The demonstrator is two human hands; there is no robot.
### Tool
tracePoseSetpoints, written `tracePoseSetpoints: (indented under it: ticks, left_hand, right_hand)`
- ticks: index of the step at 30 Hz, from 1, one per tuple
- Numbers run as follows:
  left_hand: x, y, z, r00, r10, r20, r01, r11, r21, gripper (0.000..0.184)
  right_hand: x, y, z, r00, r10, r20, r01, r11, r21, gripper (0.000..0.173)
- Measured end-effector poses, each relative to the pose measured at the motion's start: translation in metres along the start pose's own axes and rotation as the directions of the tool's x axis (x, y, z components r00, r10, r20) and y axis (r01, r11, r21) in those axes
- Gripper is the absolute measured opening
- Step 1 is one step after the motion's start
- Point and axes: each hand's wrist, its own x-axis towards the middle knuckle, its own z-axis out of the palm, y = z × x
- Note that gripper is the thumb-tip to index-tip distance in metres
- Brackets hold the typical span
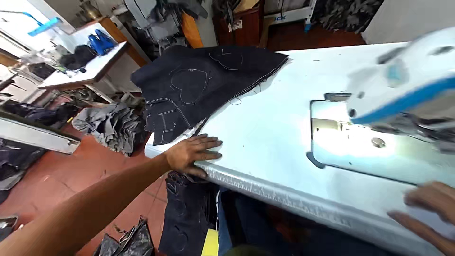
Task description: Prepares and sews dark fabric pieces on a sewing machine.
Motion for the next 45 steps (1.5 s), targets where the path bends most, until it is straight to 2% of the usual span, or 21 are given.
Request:
tracePoseSetpoints:
  ticks: [3, 5, 6, 9, 10, 13, 15, 17, 20, 23, 25, 26, 27, 29, 30, 31, 34, 37, 40, 42, 45]
  left_hand:
    - [0.003, 0.002, -0.038, 0.996, -0.028, 0.088, 0.008, 0.977, 0.212, 0.049]
    - [-0.004, -0.005, -0.069, 0.989, -0.149, -0.002, 0.137, 0.906, 0.401, 0.034]
    - [-0.007, -0.014, -0.082, 0.974, -0.217, -0.058, 0.216, 0.838, 0.502, 0.035]
    - [-0.016, -0.043, -0.091, 0.871, -0.465, -0.158, 0.465, 0.678, 0.569, 0.078]
    - [-0.021, -0.052, -0.082, 0.856, -0.479, -0.195, 0.504, 0.684, 0.527, 0.079]
    - [-0.012, -0.082, -0.070, 0.875, -0.382, -0.296, 0.481, 0.754, 0.449, 0.047]
    - [-0.001, -0.080, -0.079, 0.862, -0.395, -0.318, 0.497, 0.784, 0.373, 0.026]
    - [0.016, -0.062, -0.103, 0.821, -0.432, -0.373, 0.545, 0.787, 0.289, 0.015]
    - [0.058, -0.034, -0.140, 0.873, -0.226, -0.433, 0.389, 0.858, 0.335, 0.021]
    - [0.117, 0.013, -0.149, 0.935, -0.032, -0.352, 0.181, 0.900, 0.398, 0.028]
    - [0.156, 0.041, -0.141, 0.973, -0.016, -0.231, 0.119, 0.890, 0.440, 0.027]
    - [0.173, 0.050, -0.133, 0.985, -0.029, -0.173, 0.106, 0.886, 0.452, 0.023]
    - [0.186, 0.055, -0.123, 0.991, -0.051, -0.121, 0.100, 0.890, 0.444, 0.020]
    - [0.205, 0.058, -0.103, 0.993, -0.116, -0.027, 0.117, 0.910, 0.398, 0.017]
    - [0.212, 0.058, -0.094, 0.986, -0.168, 0.022, 0.148, 0.916, 0.373, 0.019]
    - [0.219, 0.057, -0.087, 0.969, -0.230, 0.087, 0.186, 0.916, 0.354, 0.020]
    - [0.239, 0.048, -0.076, 0.913, -0.310, 0.266, 0.248, 0.938, 0.242, 0.022]
    - [0.252, 0.056, -0.081, 0.874, -0.324, 0.362, 0.285, 0.945, 0.160, 0.026]
    - [0.243, 0.046, -0.065, 0.969, -0.145, 0.201, 0.152, 0.988, -0.015, 0.035]
    - [0.227, 0.032, -0.042, 0.997, -0.044, 0.058, 0.052, 0.989, -0.137, 0.060]
    - [0.205, 0.019, 0.011, 0.996, -0.089, -0.013, 0.087, 0.993, -0.074, 0.103]
  right_hand:
    - [-0.014, 0.012, 0.026, 0.958, 0.005, -0.287, -0.051, 0.987, -0.152, 0.053]
    - [-0.019, 0.018, 0.040, 0.910, 0.069, -0.409, -0.150, 0.974, -0.170, 0.060]
    - [-0.017, 0.019, 0.041, 0.895, 0.100, -0.435, -0.183, 0.971, -0.153, 0.062]
    - [-0.009, 0.022, 0.039, 0.889, 0.132, -0.439, -0.202, 0.972, -0.118, 0.064]
    - [-0.010, 0.021, 0.041, 0.891, 0.133, -0.434, -0.202, 0.972, -0.116, 0.063]
    - [-0.009, 0.024, 0.042, 0.868, 0.142, -0.475, -0.237, 0.960, -0.147, 0.060]
    - [-0.011, 0.021, 0.046, 0.854, 0.108, -0.509, -0.222, 0.960, -0.169, 0.055]
    - [-0.007, -0.003, 0.048, 0.825, 0.031, -0.565, -0.109, 0.989, -0.105, 0.046]
    - [0.019, -0.089, 0.044, 0.820, -0.187, -0.540, 0.239, 0.971, 0.026, 0.034]
    - [0.059, -0.187, 0.020, 0.704, -0.562, -0.434, 0.634, 0.773, 0.027, 0.030]
    - [0.093, -0.222, 0.016, 0.656, -0.623, -0.427, 0.715, 0.694, 0.084, 0.034]
    - [0.114, -0.224, 0.022, 0.695, -0.572, -0.436, 0.663, 0.744, 0.080, 0.034]
    - [0.137, -0.214, 0.034, 0.775, -0.476, -0.416, 0.548, 0.834, 0.066, 0.036]
    - [0.182, -0.175, 0.061, 0.972, -0.184, -0.147, 0.196, 0.978, 0.075, 0.039]
    - [0.199, -0.154, 0.070, 0.998, -0.055, 0.045, 0.051, 0.996, 0.076, 0.041]
    - [0.210, -0.140, 0.074, 0.983, 0.008, 0.185, -0.017, 0.999, 0.044, 0.042]
    - [0.215, -0.133, 0.070, 0.951, -0.027, 0.307, 0.015, 0.999, 0.043, 0.040]
    - [0.189, -0.133, 0.064, 0.953, -0.207, 0.223, 0.172, 0.971, 0.166, 0.037]
    - [0.123, -0.126, 0.047, 0.970, -0.226, -0.088, 0.240, 0.951, 0.197, 0.034]
    - [0.088, -0.105, 0.054, 0.947, -0.163, -0.277, 0.185, 0.981, 0.056, 0.036]
    - [0.059, -0.079, 0.076, 0.940, -0.092, -0.328, 0.065, 0.993, -0.094, 0.048]
